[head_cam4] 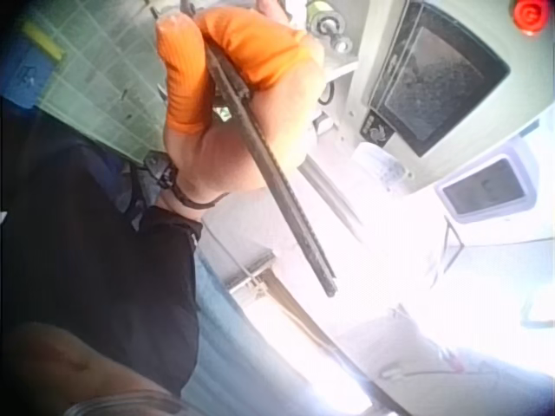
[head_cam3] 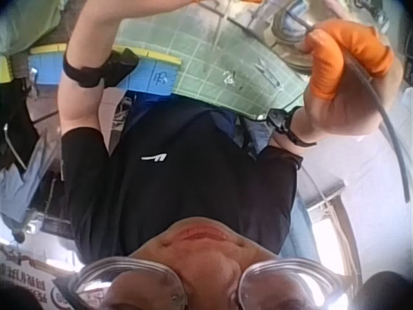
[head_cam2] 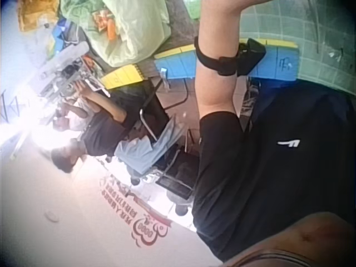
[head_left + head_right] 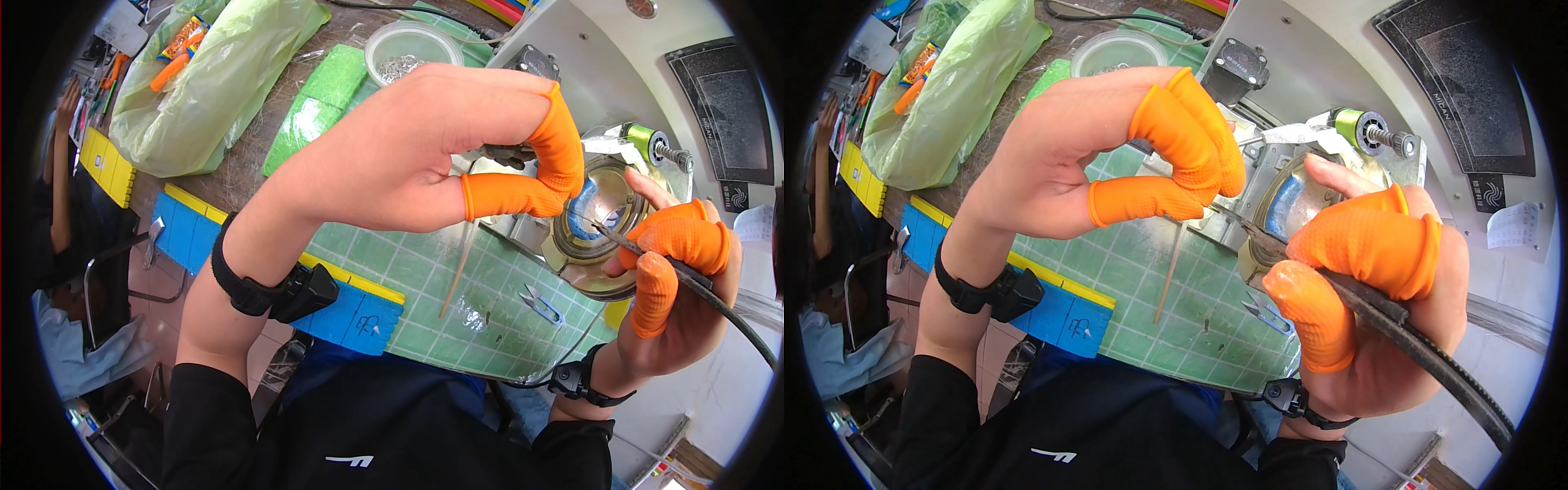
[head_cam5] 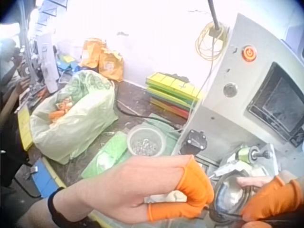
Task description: Assembling small metal components and applying glue using specialized machinery at a workstation.
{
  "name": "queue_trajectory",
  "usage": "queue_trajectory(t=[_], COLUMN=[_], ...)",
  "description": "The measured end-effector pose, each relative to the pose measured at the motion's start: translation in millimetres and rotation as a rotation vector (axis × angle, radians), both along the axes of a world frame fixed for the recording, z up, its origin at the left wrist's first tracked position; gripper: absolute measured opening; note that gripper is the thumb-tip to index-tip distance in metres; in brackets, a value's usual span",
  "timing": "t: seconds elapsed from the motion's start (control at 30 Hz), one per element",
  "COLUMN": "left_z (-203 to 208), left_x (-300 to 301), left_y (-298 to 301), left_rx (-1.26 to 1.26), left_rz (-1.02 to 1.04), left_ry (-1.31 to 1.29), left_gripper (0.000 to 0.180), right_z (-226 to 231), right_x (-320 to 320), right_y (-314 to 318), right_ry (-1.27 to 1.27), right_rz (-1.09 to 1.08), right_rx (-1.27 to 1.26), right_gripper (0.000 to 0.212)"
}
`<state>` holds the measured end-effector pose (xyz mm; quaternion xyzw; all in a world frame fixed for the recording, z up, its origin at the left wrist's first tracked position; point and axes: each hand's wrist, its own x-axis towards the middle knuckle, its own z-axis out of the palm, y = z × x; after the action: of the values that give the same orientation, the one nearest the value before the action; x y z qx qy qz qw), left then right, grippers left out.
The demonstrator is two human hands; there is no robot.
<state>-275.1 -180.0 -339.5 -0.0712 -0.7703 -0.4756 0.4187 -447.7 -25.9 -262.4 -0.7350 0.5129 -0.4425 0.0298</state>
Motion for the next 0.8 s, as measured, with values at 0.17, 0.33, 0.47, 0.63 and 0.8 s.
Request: queue_trajectory(t=[0.17, 0.33, 0.47, 0.63, 0.8], left_z=[0, 0, -1, 1, 6], left_x=[-1, -2, -1, 0, -8], left_y=[0, 1, 2, 1, 3], left_rx=[-0.01, -0.004, -0.008, -0.006, -0.02], left_rz=[0.001, -0.011, -0.007, -0.008, -0.034], left_ry=[0.008, 0.003, 0.022, 0.013, 0.0], left_gripper=[0.018, 0.018, 0.018, 0.017, 0.018], right_z=[-1, 1, -2, 38, 58], right_x=[0, 1, 2, -43, -46], right_y=[2, 5, 6, 40, 114], right_ry=[0.003, -0.04, -0.07, 0.089, 0.114], right_rz=[-0.036, -0.034, -0.024, -0.196, -0.157], right_rx=[-0.011, 0.022, 0.027, -0.008, 0.298], right_gripper=[0.026, 0.03, 0.034, 0.038, 0.038])
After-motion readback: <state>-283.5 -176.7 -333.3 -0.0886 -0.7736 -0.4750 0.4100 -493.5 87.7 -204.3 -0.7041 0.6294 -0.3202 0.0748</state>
